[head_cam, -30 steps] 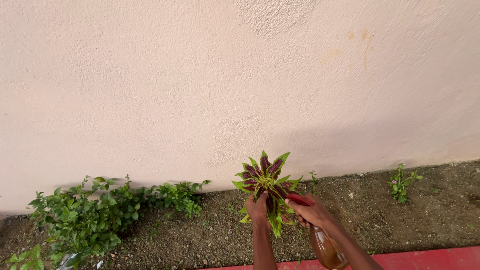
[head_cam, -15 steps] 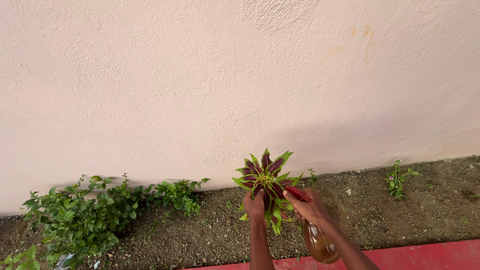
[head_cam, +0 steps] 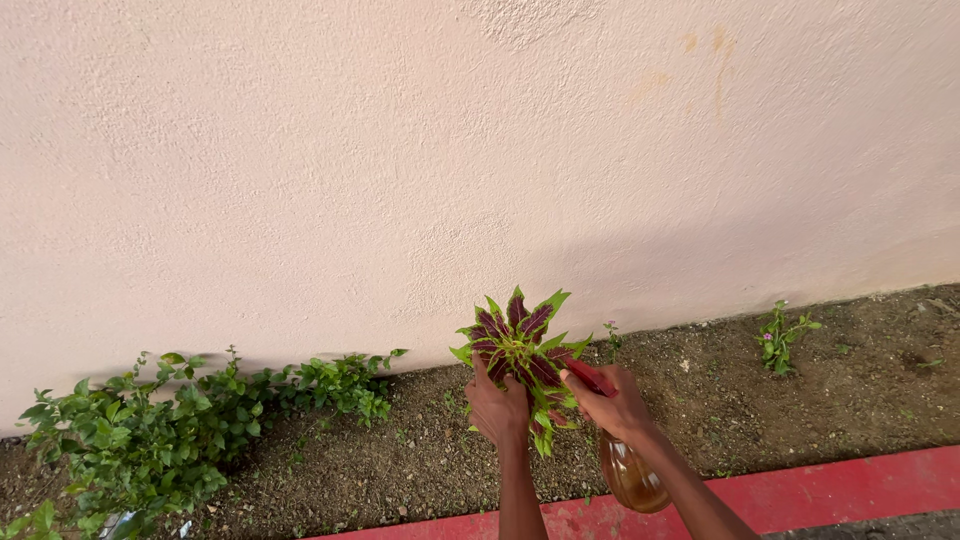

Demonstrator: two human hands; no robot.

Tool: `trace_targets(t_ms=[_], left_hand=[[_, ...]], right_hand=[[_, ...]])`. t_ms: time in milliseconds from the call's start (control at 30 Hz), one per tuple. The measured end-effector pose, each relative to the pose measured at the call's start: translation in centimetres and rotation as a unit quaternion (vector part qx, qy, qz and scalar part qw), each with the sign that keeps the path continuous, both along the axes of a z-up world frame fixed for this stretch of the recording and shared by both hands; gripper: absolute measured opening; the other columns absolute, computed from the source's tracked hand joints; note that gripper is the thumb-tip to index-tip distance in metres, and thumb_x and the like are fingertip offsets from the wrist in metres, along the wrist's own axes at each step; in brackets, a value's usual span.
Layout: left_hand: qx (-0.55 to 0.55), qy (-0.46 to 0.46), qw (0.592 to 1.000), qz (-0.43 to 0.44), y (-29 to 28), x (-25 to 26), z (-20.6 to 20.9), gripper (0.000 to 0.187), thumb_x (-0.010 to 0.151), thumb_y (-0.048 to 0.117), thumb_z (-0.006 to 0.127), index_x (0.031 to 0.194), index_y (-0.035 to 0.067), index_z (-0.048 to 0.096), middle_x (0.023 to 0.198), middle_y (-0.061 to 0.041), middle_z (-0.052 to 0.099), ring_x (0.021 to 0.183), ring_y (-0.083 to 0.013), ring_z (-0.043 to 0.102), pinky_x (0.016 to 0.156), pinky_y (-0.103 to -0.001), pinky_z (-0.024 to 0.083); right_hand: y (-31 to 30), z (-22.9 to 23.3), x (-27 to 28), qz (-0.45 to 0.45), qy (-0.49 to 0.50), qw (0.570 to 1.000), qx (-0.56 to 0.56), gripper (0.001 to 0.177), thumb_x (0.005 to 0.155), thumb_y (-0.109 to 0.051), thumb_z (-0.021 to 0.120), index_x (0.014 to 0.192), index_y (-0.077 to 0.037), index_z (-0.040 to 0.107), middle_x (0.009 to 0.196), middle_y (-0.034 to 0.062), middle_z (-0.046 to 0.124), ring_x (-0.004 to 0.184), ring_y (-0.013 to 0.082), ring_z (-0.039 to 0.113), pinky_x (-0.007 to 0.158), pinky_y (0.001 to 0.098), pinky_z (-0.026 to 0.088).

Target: The person uses a spray bottle to apply liquid to the leaves of plants in a soil bed next to a wall, using one hand to squeeze the trigger and the other hand to adjust the plant stems.

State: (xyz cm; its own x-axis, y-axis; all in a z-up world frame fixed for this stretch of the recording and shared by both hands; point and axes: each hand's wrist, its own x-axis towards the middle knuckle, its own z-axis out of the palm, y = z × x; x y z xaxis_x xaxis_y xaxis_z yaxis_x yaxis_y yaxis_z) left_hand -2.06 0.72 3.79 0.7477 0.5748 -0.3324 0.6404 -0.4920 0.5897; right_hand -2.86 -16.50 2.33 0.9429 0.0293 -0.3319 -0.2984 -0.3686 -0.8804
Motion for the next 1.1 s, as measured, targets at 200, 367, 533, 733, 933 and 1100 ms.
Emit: trace_targets(t_ms=[200,367,533,733,933,1100], left_hand=[[0.254,-0.174,0.949,-0.06,-0.2,0.0,1.8,0.051,0.081,0.02,0.071,0.13,0.01,0.063,0.13,-0.028,0.056,0.123,-0.0436,0.053,0.102,-0.061,0.031],[0.216,-0.235,0.941,-0.109,-0.5,0.5,0.9,0.043,0.087,0.017,0.067,0.128,0.004,0.066,0.13,-0.024,0.061,0.124,-0.0387,0.057,0.111,-0.057,0.034],[0.153,-0.177,0.963,-0.136,-0.6,0.7,1.2,0.045,0.086,0.017,0.067,0.13,0.005,0.065,0.132,-0.023,0.061,0.124,-0.0365,0.056,0.108,-0.057,0.035],[0.114,-0.136,0.973,-0.145,-0.7,0.8,1.2,0.05,0.085,0.021,0.071,0.132,0.005,0.062,0.136,-0.025,0.056,0.127,-0.04,0.051,0.106,-0.055,0.037],[0.123,-0.148,0.969,-0.153,-0.6,1.5,0.7,0.048,0.085,0.016,0.071,0.131,0.005,0.062,0.136,-0.022,0.058,0.129,-0.0389,0.05,0.107,-0.053,0.04],[0.12,-0.156,0.967,-0.16,-0.7,1.6,1.0,0.046,0.083,0.015,0.073,0.127,0.004,0.063,0.13,-0.022,0.06,0.129,-0.0377,0.049,0.106,-0.054,0.039]], right_hand=[[0.4,2.1,-0.4,-0.003,0.015,0.992,-0.125,0.048,0.09,-0.047,0.073,0.069,-0.003,0.075,0.051,0.0062,0.064,0.044,0.012,0.06,0.044,0.0331,0.046],[0.6,2.3,-0.9,-0.007,0.005,0.997,-0.071,0.049,0.088,-0.047,0.073,0.067,-0.003,0.072,0.05,0.005,0.063,0.044,0.0121,0.059,0.043,0.0337,0.044],[1.1,2.7,-0.9,0.011,0.019,0.996,-0.086,0.049,0.09,-0.046,0.072,0.068,-0.002,0.072,0.05,0.0054,0.062,0.045,0.0128,0.057,0.047,0.0339,0.044],[1.6,3.2,-0.3,0.039,0.053,0.993,-0.101,0.046,0.091,-0.046,0.07,0.071,-0.004,0.075,0.051,0.005,0.065,0.046,0.0135,0.061,0.049,0.0339,0.047],[2.3,3.5,0.2,0.04,0.091,0.989,-0.111,0.045,0.09,-0.047,0.069,0.075,-0.005,0.077,0.054,0.0066,0.068,0.047,0.0141,0.063,0.051,0.0332,0.049],[2.6,3.1,0.0,0.037,0.069,0.986,-0.149,0.043,0.088,-0.046,0.071,0.078,-0.005,0.078,0.054,0.0104,0.068,0.049,0.0166,0.064,0.051,0.035,0.047]])
